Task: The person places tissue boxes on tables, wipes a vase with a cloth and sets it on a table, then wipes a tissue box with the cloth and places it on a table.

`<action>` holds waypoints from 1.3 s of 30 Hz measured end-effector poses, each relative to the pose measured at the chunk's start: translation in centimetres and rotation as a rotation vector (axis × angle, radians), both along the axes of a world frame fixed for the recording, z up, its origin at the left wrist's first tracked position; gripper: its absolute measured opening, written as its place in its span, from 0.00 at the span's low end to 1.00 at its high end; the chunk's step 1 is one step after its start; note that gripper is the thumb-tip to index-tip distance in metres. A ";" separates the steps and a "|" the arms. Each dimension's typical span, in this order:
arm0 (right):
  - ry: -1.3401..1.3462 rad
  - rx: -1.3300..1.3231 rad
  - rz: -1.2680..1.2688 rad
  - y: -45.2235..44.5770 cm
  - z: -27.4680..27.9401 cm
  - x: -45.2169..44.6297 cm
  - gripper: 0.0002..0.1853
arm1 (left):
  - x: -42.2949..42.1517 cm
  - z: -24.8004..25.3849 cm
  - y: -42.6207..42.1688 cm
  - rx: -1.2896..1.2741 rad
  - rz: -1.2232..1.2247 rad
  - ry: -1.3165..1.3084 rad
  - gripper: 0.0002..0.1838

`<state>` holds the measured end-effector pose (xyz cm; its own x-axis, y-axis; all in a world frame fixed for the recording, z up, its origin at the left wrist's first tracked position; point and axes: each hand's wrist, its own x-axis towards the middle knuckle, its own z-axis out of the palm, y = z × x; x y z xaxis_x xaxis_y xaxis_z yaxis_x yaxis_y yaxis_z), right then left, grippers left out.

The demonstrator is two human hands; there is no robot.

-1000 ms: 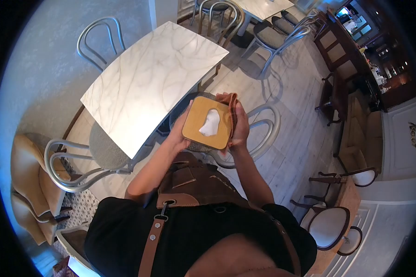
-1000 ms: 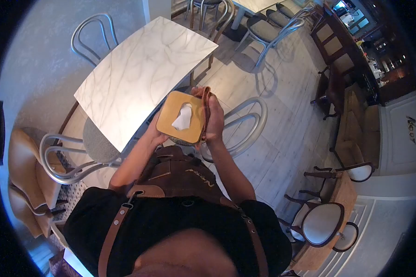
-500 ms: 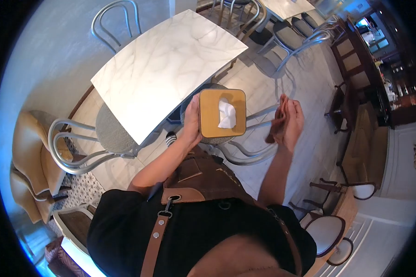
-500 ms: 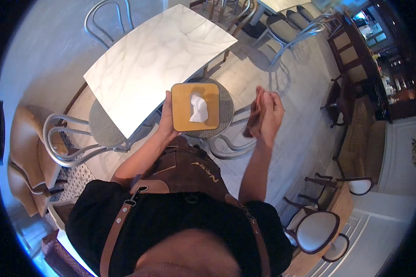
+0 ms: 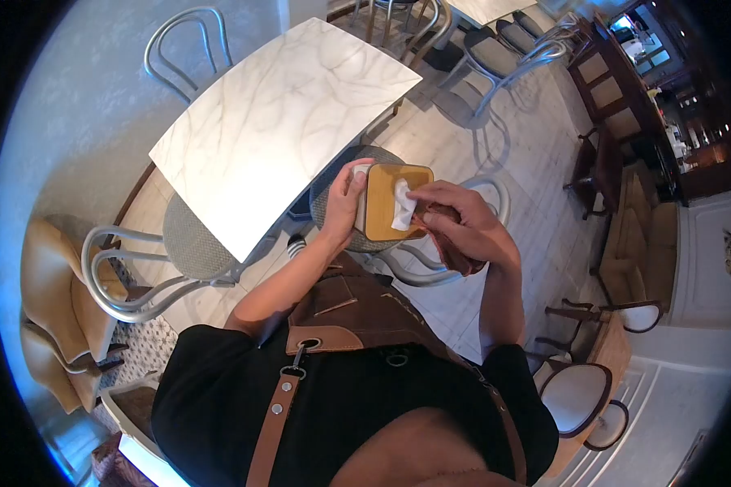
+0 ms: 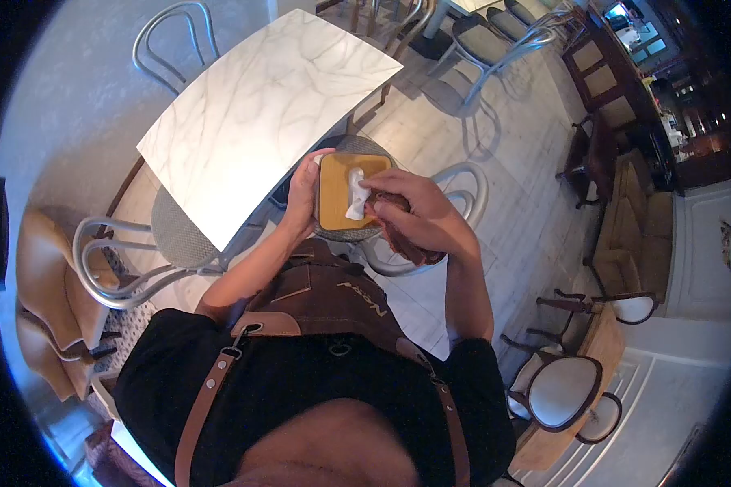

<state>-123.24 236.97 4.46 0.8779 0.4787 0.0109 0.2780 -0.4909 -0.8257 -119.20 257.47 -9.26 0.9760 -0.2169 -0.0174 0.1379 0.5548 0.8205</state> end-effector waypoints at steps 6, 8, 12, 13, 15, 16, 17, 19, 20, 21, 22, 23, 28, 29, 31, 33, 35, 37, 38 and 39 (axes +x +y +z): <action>-0.060 0.236 -0.178 1.1 2.7 -1.0 0.18 | 0.1 -0.5 1.1 -0.093 0.008 0.130 0.32; 0.032 0.418 -0.373 0.6 2.0 -1.1 0.18 | -0.3 0.4 1.8 -0.188 -0.046 0.198 0.34; -0.042 0.960 -0.799 1.2 -5.1 0.8 0.23 | -1.1 3.1 1.9 -0.356 -0.057 0.251 0.38; 0.075 1.352 -0.845 3.1 -6.7 1.0 0.26 | -1.0 3.0 1.7 -0.358 -0.057 0.250 0.38; 0.072 1.143 -0.695 8.3 -9.5 -1.0 0.28 | -0.6 3.2 1.4 -0.352 -0.007 0.250 0.37; 0.067 1.148 -0.691 9.4 -8.7 -0.8 0.28 | -0.5 3.4 1.6 -0.349 -0.008 0.243 0.37; 0.080 1.206 -0.725 10.0 -7.7 -0.7 0.28 | -0.9 3.7 2.0 -0.374 -0.070 0.288 0.36; 0.099 1.268 -0.777 8.9 -7.5 -0.5 0.28 | -1.8 3.1 2.1 -0.389 -0.140 0.349 0.34; 0.339 1.180 -0.672 6.0 -8.3 0.3 0.28 | -2.2 1.8 1.8 -0.344 -0.166 0.349 0.33; 0.558 1.084 -0.556 4.1 -8.9 1.3 0.28 | -2.2 1.1 1.3 -0.299 -0.198 0.336 0.31; 0.637 1.164 -0.572 3.8 -9.3 1.8 0.29 | -2.1 0.9 0.8 -0.209 -0.156 0.236 0.29; 0.610 1.176 -0.586 3.8 -10.3 1.7 0.29 | -2.0 0.7 0.5 -0.205 -0.184 0.225 0.29; 0.314 1.404 -0.679 7.6 -10.7 -0.8 0.26 | -0.7 4.3 -0.1 -0.239 0.022 0.316 0.29; 0.325 1.469 -0.614 8.3 -10.0 -1.7 0.29 | 0.1 3.2 -0.1 -0.227 0.073 0.312 0.29; 0.508 1.547 -0.736 9.0 -11.1 -2.9 0.29 | 0.5 3.7 -0.9 -0.144 0.201 0.222 0.29; 0.645 1.621 -0.835 8.8 -11.3 -3.0 0.30 | 1.4 -0.4 -0.2 0.115 0.156 -0.080 0.27; 0.777 1.548 -1.066 6.7 -7.8 -2.1 0.30 | 0.6 0.3 0.1 0.194 0.003 -0.318 0.34; 0.345 1.654 -0.562 3.3 -10.5 -1.5 0.29 | 1.3 2.1 0.9 0.280 -0.134 -0.555 0.43; 0.329 1.666 -0.558 2.1 -11.1 -1.1 0.29 | 1.8 3.1 1.7 0.503 -0.240 -0.685 0.52; 0.421 1.493 -0.494 1.0 -11.4 -1.0 0.30 | 1.6 4.1 2.4 0.725 -0.349 -0.805 0.62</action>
<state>-124.26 238.01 -6.93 0.9950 -0.0504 -0.0858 -0.0107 0.8032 -0.5956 -117.59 259.91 -5.11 0.6486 -0.6731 0.3552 -0.5204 -0.0517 0.8523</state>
